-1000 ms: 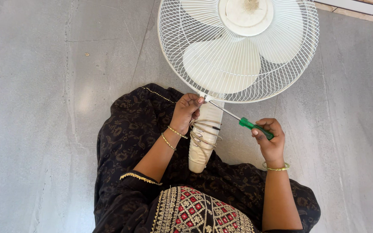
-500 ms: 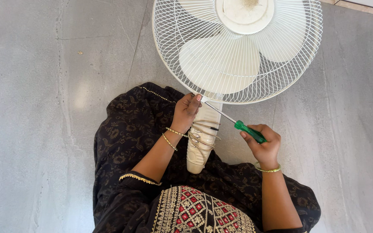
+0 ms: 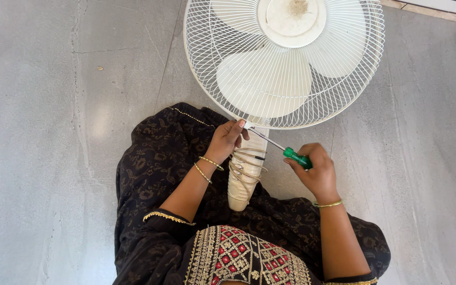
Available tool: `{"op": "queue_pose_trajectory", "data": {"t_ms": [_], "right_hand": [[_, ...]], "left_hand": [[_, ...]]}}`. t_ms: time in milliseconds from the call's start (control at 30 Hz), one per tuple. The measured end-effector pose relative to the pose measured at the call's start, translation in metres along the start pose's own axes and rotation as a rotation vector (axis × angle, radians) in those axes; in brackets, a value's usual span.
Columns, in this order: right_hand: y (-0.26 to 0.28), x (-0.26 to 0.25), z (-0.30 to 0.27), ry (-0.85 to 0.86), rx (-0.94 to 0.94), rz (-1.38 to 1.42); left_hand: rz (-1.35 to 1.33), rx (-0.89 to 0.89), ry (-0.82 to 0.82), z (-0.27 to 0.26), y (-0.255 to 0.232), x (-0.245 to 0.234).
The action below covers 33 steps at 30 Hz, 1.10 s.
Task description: The person sits on the floor and works on a white electric fan, using a green screwdriver to tighten screws on the fan's neck and base. They manipulate the fan's power cord and adjust the fan head while seated.
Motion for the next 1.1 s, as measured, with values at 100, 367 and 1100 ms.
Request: {"op": "queue_pose_trajectory", "data": {"t_ms": [100, 367, 1100], "right_hand": [[0.026, 0.004, 0.001, -0.078, -0.435, -0.371], [0.014, 0.000, 0.020, 0.030, -0.065, -0.044], [0.034, -0.012, 0.005, 0.072, -0.313, -0.235]], "left_hand": [[0.091, -0.003, 0.032, 0.002, -0.004, -0.003], [-0.109, 0.027, -0.012, 0.012, 0.025, -0.007], [0.248, -0.474, 0.341, 0.008, -0.069, -0.006]]}}
Point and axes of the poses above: each hand's wrist, its own z-axis towards the middle knuckle, its own x-axis out of the palm, y = z × x, the point moved 4 cm from there along z, towards the middle knuckle, and after that the axes turned 7 degrees about -x, right-handed, at the moved point
